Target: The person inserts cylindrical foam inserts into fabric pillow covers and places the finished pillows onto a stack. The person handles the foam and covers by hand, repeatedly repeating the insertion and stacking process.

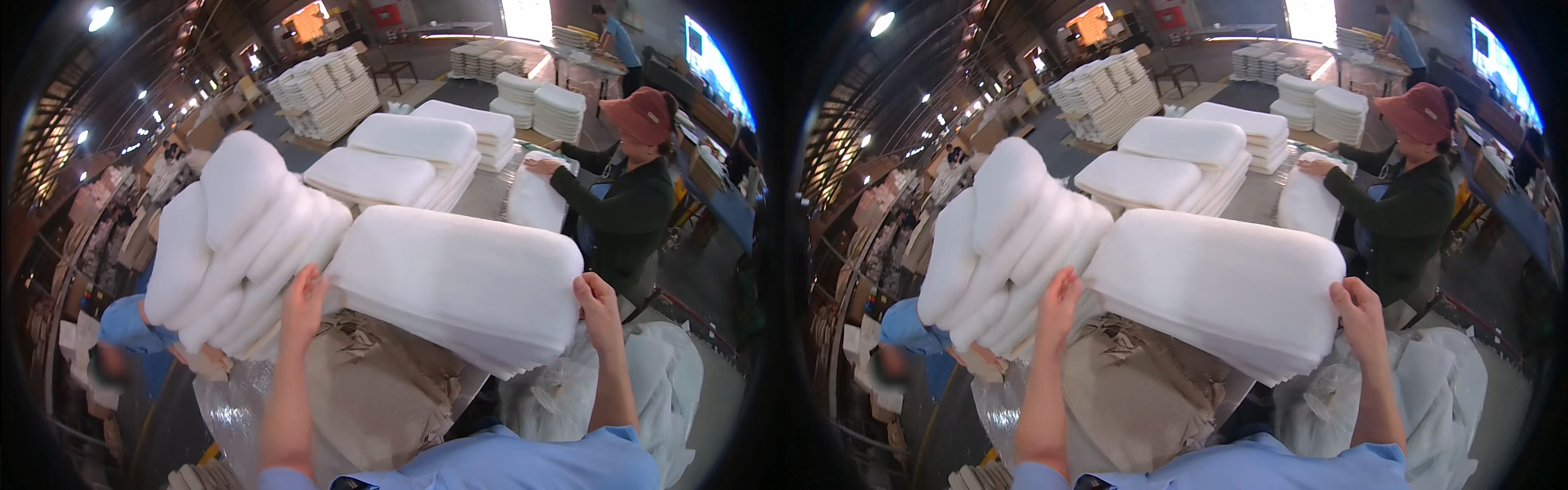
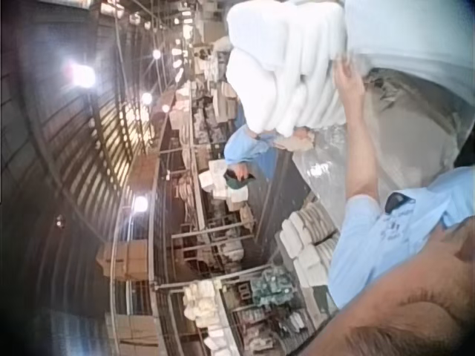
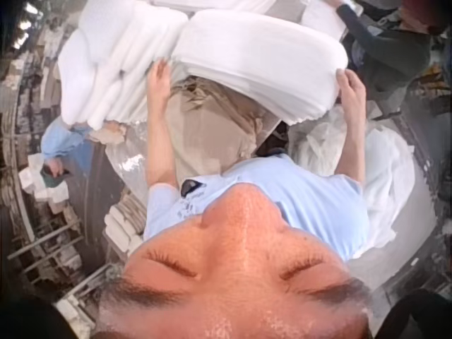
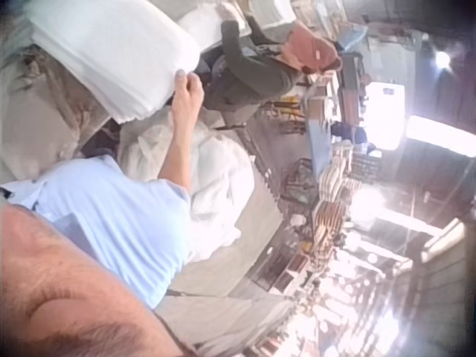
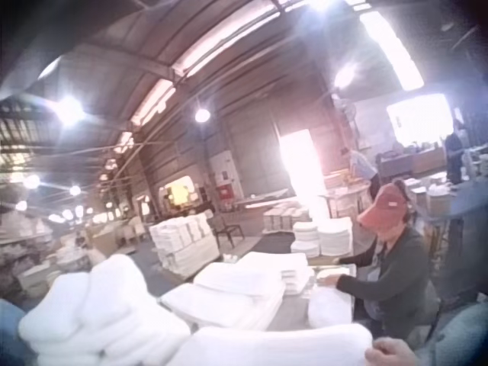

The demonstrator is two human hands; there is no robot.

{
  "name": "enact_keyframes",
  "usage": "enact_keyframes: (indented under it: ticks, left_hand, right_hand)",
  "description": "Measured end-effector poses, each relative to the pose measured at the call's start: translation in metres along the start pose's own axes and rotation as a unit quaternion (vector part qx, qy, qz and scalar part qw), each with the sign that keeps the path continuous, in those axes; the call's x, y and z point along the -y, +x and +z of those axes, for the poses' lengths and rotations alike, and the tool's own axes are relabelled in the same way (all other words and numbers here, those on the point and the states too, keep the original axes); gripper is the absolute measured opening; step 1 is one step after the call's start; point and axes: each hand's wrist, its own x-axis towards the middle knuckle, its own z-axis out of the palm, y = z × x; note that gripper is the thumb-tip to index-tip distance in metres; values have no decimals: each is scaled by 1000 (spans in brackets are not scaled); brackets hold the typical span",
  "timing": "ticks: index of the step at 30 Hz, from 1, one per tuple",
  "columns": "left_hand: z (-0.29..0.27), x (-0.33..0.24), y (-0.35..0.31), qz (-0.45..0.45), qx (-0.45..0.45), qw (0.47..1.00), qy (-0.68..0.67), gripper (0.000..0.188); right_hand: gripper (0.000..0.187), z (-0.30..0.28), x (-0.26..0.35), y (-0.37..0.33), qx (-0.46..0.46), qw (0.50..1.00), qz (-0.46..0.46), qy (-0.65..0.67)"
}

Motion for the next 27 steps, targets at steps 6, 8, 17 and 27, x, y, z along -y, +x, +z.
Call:
enact_keyframes:
  ticks: [6,8,17,27]
  left_hand:
    - [-4,-45,77,-61,87,986,129,42]
    - [14,-46,80,-83,106,976,174,40]
    - [22,-70,64,2,-50,998,37,34]
    - [-85,-109,-83,96,-105,982,-126,32]
  right_hand:
    - [46,7,-6,20,72,994,50,68]
    - [48,14,-3,16,60,995,42,64]
    - [52,2,27,9,-17,996,-39,-78]
    - [57,-25,22,-105,-193,979,-52,-40]
